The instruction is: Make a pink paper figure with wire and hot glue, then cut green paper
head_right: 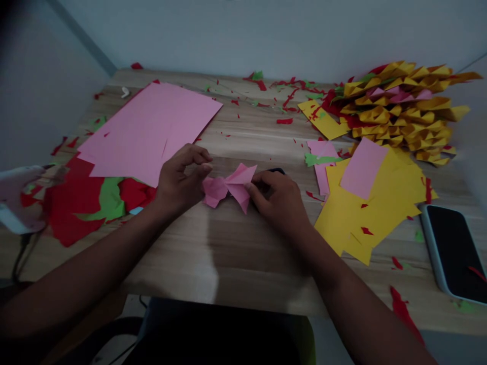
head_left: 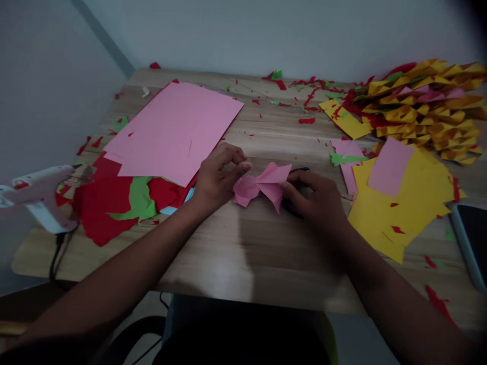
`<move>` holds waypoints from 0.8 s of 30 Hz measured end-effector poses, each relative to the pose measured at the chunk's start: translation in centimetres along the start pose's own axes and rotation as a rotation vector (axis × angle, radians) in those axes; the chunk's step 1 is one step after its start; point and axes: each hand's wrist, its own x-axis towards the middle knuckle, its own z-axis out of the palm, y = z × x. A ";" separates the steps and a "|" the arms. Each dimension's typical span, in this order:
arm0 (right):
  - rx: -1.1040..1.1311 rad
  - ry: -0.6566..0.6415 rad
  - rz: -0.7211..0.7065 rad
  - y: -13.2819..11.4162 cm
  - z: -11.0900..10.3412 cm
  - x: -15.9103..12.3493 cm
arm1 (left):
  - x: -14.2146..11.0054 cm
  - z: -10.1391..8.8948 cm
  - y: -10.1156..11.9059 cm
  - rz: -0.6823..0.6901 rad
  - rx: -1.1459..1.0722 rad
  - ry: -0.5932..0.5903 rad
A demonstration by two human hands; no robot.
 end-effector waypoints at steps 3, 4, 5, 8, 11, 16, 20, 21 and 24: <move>0.006 -0.048 -0.049 0.3 0.2 0.1 | -0.2 0.0 0.0 -0.030 0.087 -0.153; 0.000 -0.058 -0.057 0.4 0.2 0.1 | -0.3 0.0 0.0 -0.049 0.129 -0.213; -0.008 -0.060 -0.056 0.4 0.2 0.1 | -0.4 0.0 0.1 -0.064 0.170 -0.263; 0.020 -0.049 -0.020 0.3 0.4 0.0 | -0.7 0.1 0.3 -0.104 0.187 -0.342; 0.154 -0.009 0.027 0.1 0.6 -0.2 | -0.9 0.5 0.4 -0.177 0.051 -0.282; 0.243 0.124 -0.038 -0.2 0.8 -0.5 | -0.9 1.1 0.8 -0.319 -0.110 -0.132; 0.075 0.147 -0.160 -0.4 0.5 -0.6 | -0.8 1.1 1.2 -0.392 -0.227 -0.125; 0.054 0.140 -0.188 -0.4 0.5 -0.5 | -0.9 1.1 1.3 -0.404 -0.256 -0.126; 0.034 0.146 -0.216 -0.6 0.4 -0.5 | -1.0 1.1 1.5 -0.444 -0.327 -0.134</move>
